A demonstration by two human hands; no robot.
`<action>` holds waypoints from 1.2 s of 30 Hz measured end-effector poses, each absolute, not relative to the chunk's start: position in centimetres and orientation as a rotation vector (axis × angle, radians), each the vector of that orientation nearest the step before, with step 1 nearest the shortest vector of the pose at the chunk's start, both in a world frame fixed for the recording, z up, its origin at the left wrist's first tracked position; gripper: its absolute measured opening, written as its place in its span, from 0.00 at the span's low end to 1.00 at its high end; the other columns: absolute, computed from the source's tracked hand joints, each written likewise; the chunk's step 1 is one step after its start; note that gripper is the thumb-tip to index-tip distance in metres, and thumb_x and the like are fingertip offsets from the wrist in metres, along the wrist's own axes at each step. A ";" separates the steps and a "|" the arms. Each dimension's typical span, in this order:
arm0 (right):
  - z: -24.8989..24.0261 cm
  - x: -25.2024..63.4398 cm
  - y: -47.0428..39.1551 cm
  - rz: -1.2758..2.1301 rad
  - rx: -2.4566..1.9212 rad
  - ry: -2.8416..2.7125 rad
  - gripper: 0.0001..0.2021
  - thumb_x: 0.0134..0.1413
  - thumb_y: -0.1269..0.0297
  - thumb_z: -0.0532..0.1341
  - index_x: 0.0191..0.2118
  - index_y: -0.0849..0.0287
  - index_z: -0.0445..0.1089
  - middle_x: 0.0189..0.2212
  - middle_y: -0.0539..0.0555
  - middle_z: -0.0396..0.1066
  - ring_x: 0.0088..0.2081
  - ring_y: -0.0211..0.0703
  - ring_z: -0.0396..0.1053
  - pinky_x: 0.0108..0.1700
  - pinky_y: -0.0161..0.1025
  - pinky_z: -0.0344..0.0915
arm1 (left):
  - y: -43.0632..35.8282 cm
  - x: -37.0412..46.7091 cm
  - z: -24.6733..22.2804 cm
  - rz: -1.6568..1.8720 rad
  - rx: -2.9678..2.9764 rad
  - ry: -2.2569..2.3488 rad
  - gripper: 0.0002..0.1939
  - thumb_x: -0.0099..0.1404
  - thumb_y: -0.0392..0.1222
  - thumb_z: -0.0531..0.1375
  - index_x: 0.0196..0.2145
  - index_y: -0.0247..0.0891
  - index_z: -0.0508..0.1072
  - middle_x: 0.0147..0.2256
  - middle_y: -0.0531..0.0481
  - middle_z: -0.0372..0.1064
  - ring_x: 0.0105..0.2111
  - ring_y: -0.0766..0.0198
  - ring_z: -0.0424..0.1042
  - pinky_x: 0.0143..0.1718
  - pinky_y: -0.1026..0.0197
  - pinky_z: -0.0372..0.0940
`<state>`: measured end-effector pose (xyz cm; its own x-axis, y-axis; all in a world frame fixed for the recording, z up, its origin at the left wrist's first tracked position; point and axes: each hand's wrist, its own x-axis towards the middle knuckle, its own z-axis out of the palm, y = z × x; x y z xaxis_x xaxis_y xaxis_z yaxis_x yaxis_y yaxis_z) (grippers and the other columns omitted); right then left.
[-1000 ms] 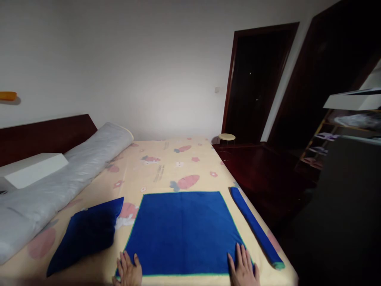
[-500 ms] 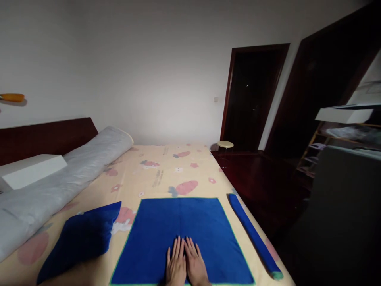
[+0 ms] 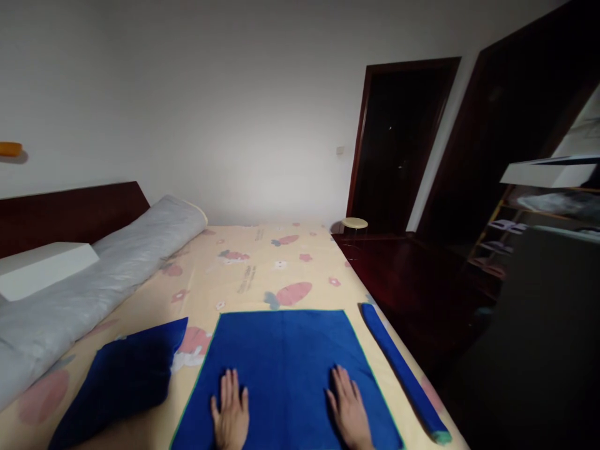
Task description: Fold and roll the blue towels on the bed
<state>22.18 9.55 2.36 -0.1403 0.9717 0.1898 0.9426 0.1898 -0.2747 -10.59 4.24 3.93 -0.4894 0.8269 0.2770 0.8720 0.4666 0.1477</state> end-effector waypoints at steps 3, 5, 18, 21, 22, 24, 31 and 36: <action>3.6 15.2 9.2 0.347 -1.544 -2.334 0.27 0.67 0.52 0.41 0.68 0.55 0.50 0.68 0.53 0.46 0.68 0.47 0.44 0.67 0.51 0.48 | 6.1 -4.8 3.9 -0.362 -1.910 -2.409 0.28 0.70 0.44 0.37 0.66 0.44 0.47 0.68 0.50 0.45 0.67 0.60 0.47 0.66 0.44 0.45; 4.2 12.0 9.4 0.447 -1.398 -2.409 0.26 0.68 0.54 0.41 0.68 0.52 0.48 0.68 0.51 0.46 0.68 0.46 0.44 0.68 0.51 0.47 | 7.1 -2.7 3.7 -0.320 -2.154 -2.339 0.28 0.70 0.43 0.38 0.66 0.47 0.46 0.68 0.53 0.44 0.67 0.60 0.47 0.66 0.45 0.47; -0.8 29.9 13.7 0.047 -1.908 -2.033 0.36 0.62 0.42 0.43 0.66 0.64 0.55 0.66 0.59 0.51 0.68 0.53 0.47 0.67 0.56 0.45 | 5.2 -20.7 3.9 0.120 -1.608 -2.489 0.29 0.69 0.50 0.40 0.66 0.44 0.48 0.68 0.51 0.43 0.68 0.61 0.46 0.66 0.47 0.46; -0.7 27.2 13.6 0.006 -1.867 -1.981 0.37 0.62 0.41 0.44 0.65 0.65 0.58 0.66 0.62 0.53 0.67 0.56 0.48 0.67 0.56 0.45 | 6.3 -18.9 4.2 0.010 -1.617 -2.395 0.29 0.69 0.47 0.39 0.66 0.42 0.50 0.68 0.49 0.44 0.68 0.58 0.47 0.66 0.45 0.45; -0.2 25.2 13.7 0.030 -1.821 -2.000 0.36 0.63 0.41 0.44 0.65 0.64 0.58 0.66 0.61 0.52 0.67 0.55 0.48 0.67 0.55 0.46 | 7.1 -17.3 4.4 -0.043 -1.674 -2.358 0.28 0.70 0.46 0.39 0.66 0.43 0.50 0.68 0.50 0.45 0.67 0.58 0.47 0.66 0.45 0.46; 1.1 20.1 13.8 0.144 -1.671 -2.112 0.32 0.65 0.44 0.44 0.66 0.59 0.56 0.67 0.57 0.51 0.67 0.52 0.48 0.67 0.52 0.47 | 9.0 -13.5 4.7 -0.142 -1.847 -2.286 0.27 0.70 0.45 0.38 0.66 0.46 0.49 0.68 0.52 0.46 0.67 0.59 0.48 0.66 0.46 0.47; 3.6 8.8 14.7 0.511 -1.228 -2.422 0.25 0.68 0.56 0.41 0.68 0.51 0.49 0.67 0.52 0.50 0.67 0.46 0.49 0.67 0.48 0.48 | 13.4 -4.8 4.2 -0.179 -2.295 -2.273 0.28 0.69 0.41 0.39 0.66 0.48 0.44 0.68 0.55 0.41 0.68 0.60 0.46 0.67 0.46 0.48; 3.3 15.6 18.0 0.371 -1.570 -2.320 0.28 0.66 0.49 0.44 0.67 0.54 0.53 0.68 0.54 0.47 0.68 0.48 0.46 0.68 0.52 0.45 | 12.8 -11.0 4.6 0.006 -2.045 -2.442 0.28 0.70 0.47 0.37 0.67 0.43 0.44 0.68 0.53 0.38 0.68 0.61 0.42 0.68 0.46 0.44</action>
